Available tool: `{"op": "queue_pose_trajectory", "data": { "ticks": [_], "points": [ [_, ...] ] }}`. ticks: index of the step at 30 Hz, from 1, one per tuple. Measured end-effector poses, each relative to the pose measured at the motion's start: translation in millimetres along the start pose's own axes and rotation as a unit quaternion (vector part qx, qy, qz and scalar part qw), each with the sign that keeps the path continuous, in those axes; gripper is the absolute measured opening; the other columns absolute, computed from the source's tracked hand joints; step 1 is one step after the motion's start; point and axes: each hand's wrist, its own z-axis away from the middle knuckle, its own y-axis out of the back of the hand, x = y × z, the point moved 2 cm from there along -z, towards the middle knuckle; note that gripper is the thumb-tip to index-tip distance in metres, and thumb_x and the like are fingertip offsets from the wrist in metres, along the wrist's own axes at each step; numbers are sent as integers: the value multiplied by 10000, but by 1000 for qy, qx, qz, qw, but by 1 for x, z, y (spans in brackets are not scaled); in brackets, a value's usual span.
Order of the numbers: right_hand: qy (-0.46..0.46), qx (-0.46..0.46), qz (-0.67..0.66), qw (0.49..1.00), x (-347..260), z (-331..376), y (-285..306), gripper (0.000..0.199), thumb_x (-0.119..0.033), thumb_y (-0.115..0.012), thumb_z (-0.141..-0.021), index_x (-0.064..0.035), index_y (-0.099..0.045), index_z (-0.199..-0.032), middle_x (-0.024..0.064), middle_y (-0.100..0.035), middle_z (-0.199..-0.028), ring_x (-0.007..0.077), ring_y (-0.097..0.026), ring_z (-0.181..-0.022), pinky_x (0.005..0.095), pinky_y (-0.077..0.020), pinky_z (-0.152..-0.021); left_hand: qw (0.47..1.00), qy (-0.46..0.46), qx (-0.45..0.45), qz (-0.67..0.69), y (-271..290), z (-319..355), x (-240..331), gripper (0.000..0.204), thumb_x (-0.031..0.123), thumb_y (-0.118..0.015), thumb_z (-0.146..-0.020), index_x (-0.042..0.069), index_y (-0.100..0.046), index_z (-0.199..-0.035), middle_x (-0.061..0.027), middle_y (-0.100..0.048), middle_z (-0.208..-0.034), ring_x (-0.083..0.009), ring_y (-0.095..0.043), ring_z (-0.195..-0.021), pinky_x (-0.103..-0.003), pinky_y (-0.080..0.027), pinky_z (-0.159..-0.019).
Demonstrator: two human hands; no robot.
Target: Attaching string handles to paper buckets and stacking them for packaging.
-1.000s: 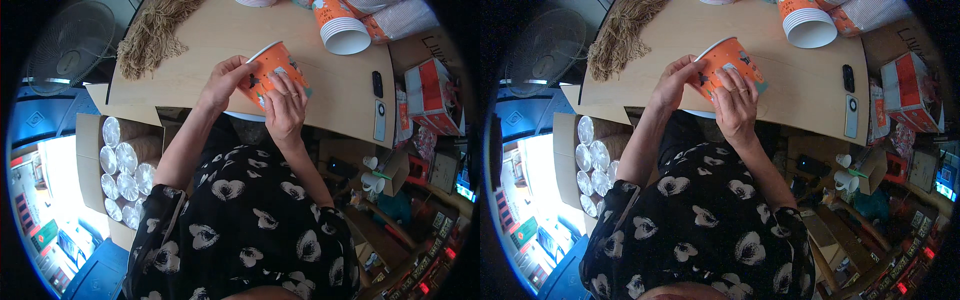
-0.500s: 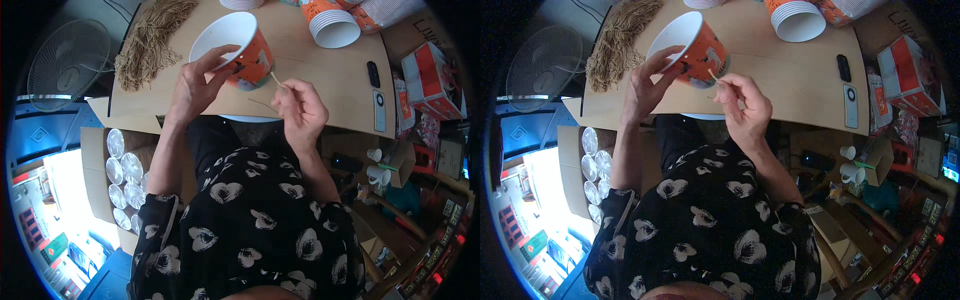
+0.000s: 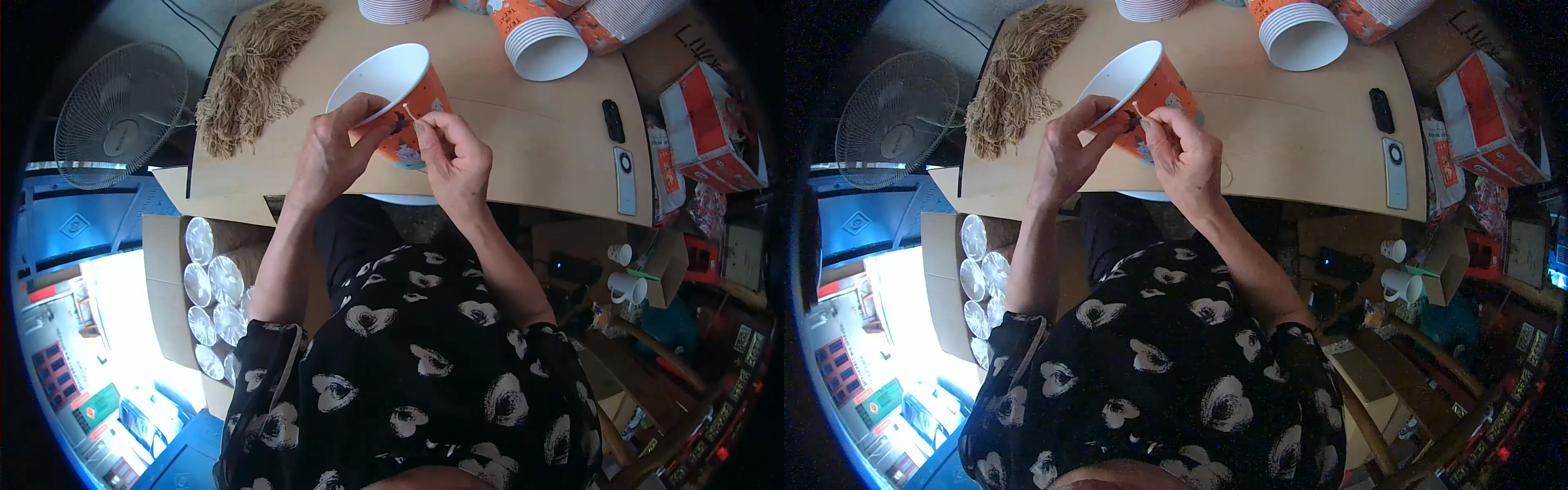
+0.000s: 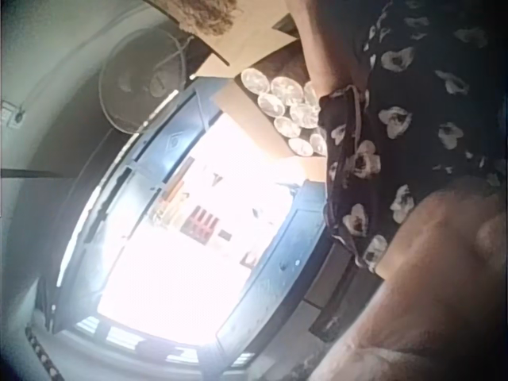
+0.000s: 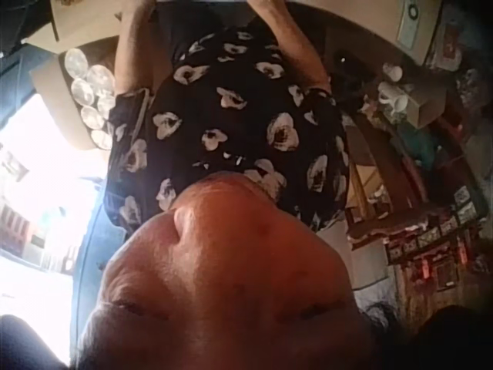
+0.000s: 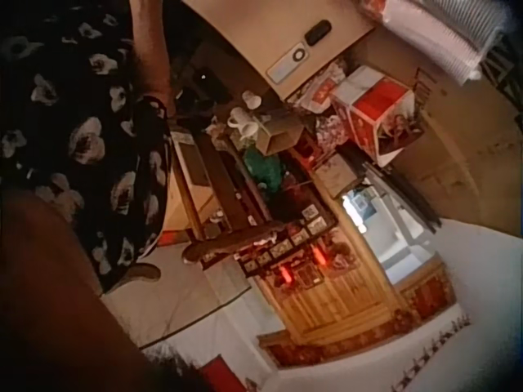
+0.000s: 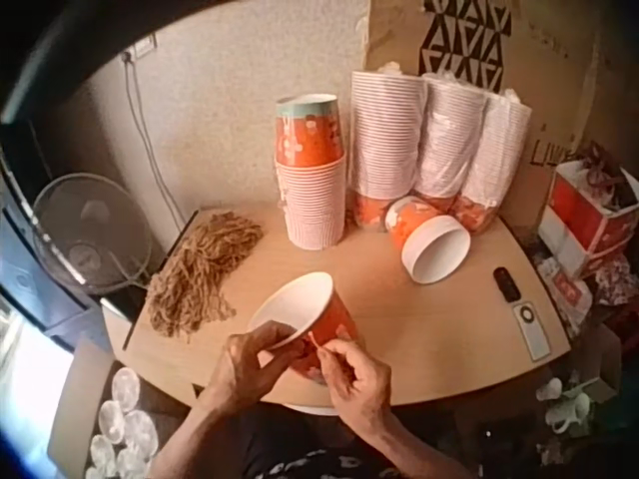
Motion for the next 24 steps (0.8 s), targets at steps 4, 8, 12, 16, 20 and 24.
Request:
{"op": "queue_pose_trajectory", "data": {
  "ticks": [4,8,12,16,20,24],
  "points": [
    [-38,-4,-40,998,1,0,-1,93,-57,-667,-968,28,-646,-1000,11,-638,-745,37,-547,-647,221,-450,-580,1000,0,-4,12,0,0,0,222,50,-729,-864,-12,-681,-1072,-145,-749,-961,-234,-749,-892,-329,-567,-769],
    [-55,-8,-55,997,2,-1,-1,92,-58,-659,-975,31,-645,-998,-7,-639,-761,29,-548,-664,215,-449,-585,1000,1,-8,12,-1,0,2,217,43,-726,-866,-13,-679,-1071,-140,-750,-957,-229,-749,-896,-327,-568,-766],
    [-67,-13,-48,997,6,0,-1,89,-57,-662,-972,27,-645,-998,-4,-638,-761,30,-549,-665,216,-451,-587,1000,-1,-5,21,-2,1,3,203,40,-720,-871,-12,-678,-1063,-140,-750,-955,-224,-748,-893,-325,-568,-766],
    [-66,-7,-46,997,7,0,1,88,-64,-660,-977,19,-649,-1001,-10,-636,-771,26,-548,-663,201,-452,-594,999,17,-30,16,-3,3,7,229,24,-712,-886,-32,-672,-1105,-105,-739,-965,-165,-712,-937,-303,-552,-862],
    [-80,-12,-34,996,13,2,4,72,-42,-669,-961,21,-636,-972,1,-645,-762,37,-570,-669,221,-462,-592,1000,-27,-13,-6,-12,2,9,193,51,-715,-863,12,-700,-1051,-143,-730,-902,-282,-720,-815,-361,-559,-726],
    [-79,-8,-37,996,22,8,9,79,-40,-674,-957,23,-632,-979,2,-641,-758,40,-570,-668,224,-463,-587,993,-95,-31,-61,-19,1,8,191,83,-720,-862,50,-727,-1051,-105,-713,-888,-290,-662,-825,-396,-521,-738]
  ]
}}
